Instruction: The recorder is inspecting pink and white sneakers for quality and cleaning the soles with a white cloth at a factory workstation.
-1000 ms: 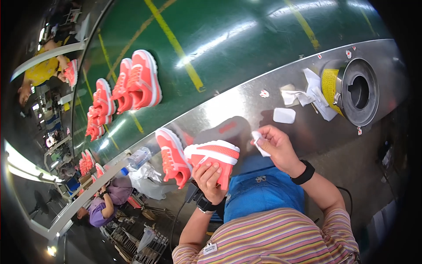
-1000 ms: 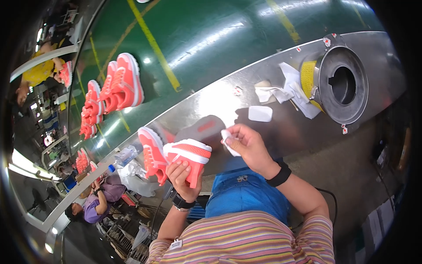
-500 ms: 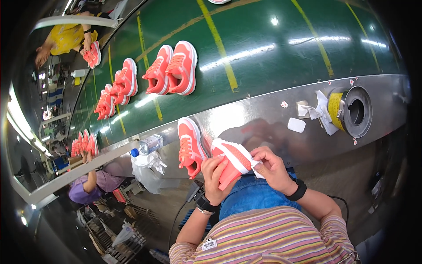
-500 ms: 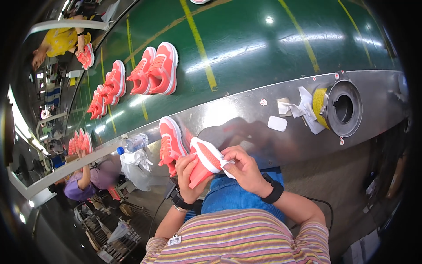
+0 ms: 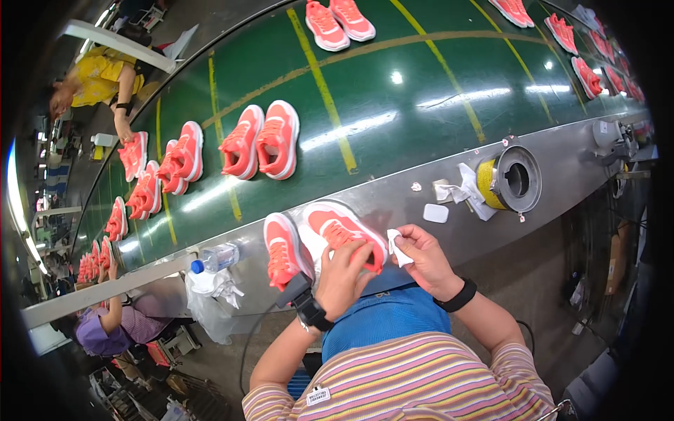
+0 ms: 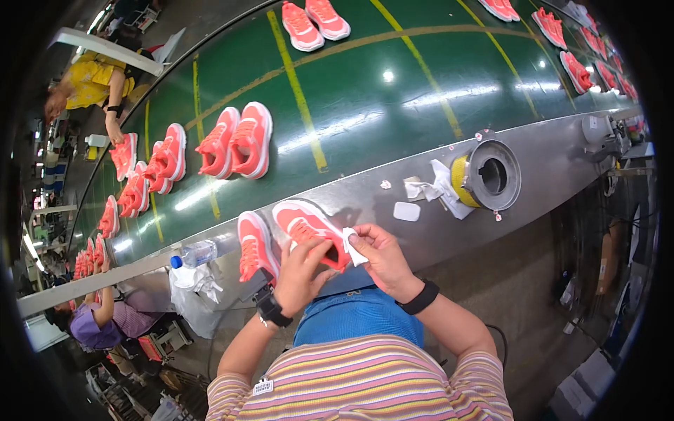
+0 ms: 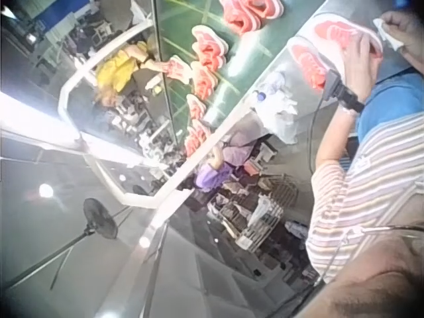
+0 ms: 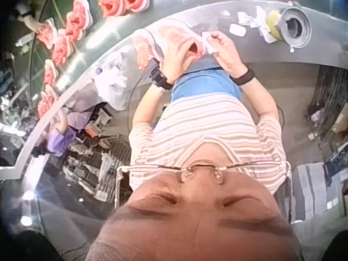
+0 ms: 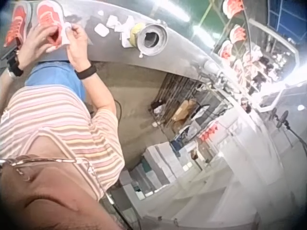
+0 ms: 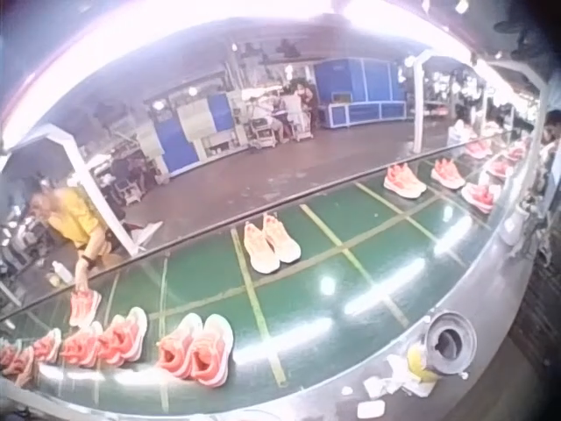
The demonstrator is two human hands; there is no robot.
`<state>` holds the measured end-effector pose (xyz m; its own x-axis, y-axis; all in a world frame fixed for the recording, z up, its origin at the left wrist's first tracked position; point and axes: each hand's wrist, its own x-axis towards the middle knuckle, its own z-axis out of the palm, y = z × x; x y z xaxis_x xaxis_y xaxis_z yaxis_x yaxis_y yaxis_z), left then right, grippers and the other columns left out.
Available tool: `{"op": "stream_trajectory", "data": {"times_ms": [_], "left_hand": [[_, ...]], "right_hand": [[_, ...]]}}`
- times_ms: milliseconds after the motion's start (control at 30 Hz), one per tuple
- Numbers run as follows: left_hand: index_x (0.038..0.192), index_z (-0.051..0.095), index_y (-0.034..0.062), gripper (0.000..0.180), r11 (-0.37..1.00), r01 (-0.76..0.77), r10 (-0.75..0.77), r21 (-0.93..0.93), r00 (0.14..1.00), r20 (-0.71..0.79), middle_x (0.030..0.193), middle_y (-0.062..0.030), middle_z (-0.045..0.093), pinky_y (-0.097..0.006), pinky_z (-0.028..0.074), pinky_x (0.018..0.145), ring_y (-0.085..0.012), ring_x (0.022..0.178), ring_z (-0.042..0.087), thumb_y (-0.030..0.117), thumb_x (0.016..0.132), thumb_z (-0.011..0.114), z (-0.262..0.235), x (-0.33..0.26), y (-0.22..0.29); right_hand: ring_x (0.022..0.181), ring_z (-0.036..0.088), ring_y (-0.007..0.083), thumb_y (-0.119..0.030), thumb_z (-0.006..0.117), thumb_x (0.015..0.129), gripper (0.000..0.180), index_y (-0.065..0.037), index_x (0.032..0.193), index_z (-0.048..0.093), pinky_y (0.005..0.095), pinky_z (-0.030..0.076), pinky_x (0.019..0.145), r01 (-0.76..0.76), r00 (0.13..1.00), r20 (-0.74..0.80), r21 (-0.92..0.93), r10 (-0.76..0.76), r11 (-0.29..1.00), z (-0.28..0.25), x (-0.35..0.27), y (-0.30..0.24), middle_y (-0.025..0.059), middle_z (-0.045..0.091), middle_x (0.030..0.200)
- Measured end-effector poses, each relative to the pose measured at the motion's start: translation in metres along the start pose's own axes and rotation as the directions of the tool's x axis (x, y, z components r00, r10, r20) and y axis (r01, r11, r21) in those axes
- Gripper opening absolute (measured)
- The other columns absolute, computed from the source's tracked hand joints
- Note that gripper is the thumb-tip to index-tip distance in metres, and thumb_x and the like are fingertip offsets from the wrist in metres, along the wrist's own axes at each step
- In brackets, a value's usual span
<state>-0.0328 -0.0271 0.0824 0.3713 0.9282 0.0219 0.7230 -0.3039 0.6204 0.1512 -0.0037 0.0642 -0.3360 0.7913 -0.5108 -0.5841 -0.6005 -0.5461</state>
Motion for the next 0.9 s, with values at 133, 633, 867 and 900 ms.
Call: {"op": "stream_trajectory", "data": {"times_ms": [133,633,867,900], "left_hand": [[0.112,0.050,0.0025,0.042,0.651,0.190,-0.374,-0.735,0.923,-0.092,0.103,-0.0104,0.057,-0.030,0.047,0.081,-0.0212,0.092,0.059,0.005,0.074,0.069,-0.025,-0.014,0.005],[0.101,0.055,0.0028,0.019,0.065,-0.133,-0.665,-0.989,0.733,-0.142,0.088,-0.0014,0.062,-0.018,0.045,0.069,-0.0057,0.076,0.057,0.000,0.084,0.060,-0.065,-0.101,-0.061],[0.122,0.038,-0.0004,0.062,0.668,0.154,-0.743,-0.728,0.182,-0.644,0.116,-0.0126,0.042,-0.034,0.040,0.089,-0.0225,0.107,0.043,0.009,0.072,0.073,-0.074,-0.144,-0.136],[0.124,0.034,-0.0013,0.069,0.722,0.263,-0.684,-0.639,0.138,-0.716,0.117,-0.0153,0.040,-0.037,0.038,0.091,-0.0261,0.109,0.042,0.012,0.069,0.075,-0.072,-0.156,-0.164]], "right_hand": [[0.078,0.055,0.0063,-0.007,0.056,0.088,0.013,-0.004,0.100,0.054,0.0223,0.046,0.067,0.163,0.984,0.102,-0.215,-0.144,0.963,0.050,0.005,0.032,0.0014,0.059,0.087],[0.080,0.057,0.0078,-0.004,0.059,0.085,0.022,0.001,0.106,0.060,0.0218,0.047,0.075,0.199,0.951,0.308,-0.540,-0.028,0.818,0.157,0.013,0.097,0.0033,0.062,0.090],[0.083,0.059,0.0112,-0.006,0.055,0.088,0.017,0.001,0.103,0.059,0.0263,0.049,0.076,0.225,0.954,0.288,-0.516,-0.080,0.827,0.162,0.047,0.117,0.0042,0.062,0.094],[0.083,0.059,0.0112,-0.007,0.055,0.088,0.018,0.000,0.104,0.058,0.0270,0.049,0.076,0.207,0.957,0.283,-0.510,-0.064,0.835,0.164,0.050,0.116,0.0041,0.062,0.094]]}}
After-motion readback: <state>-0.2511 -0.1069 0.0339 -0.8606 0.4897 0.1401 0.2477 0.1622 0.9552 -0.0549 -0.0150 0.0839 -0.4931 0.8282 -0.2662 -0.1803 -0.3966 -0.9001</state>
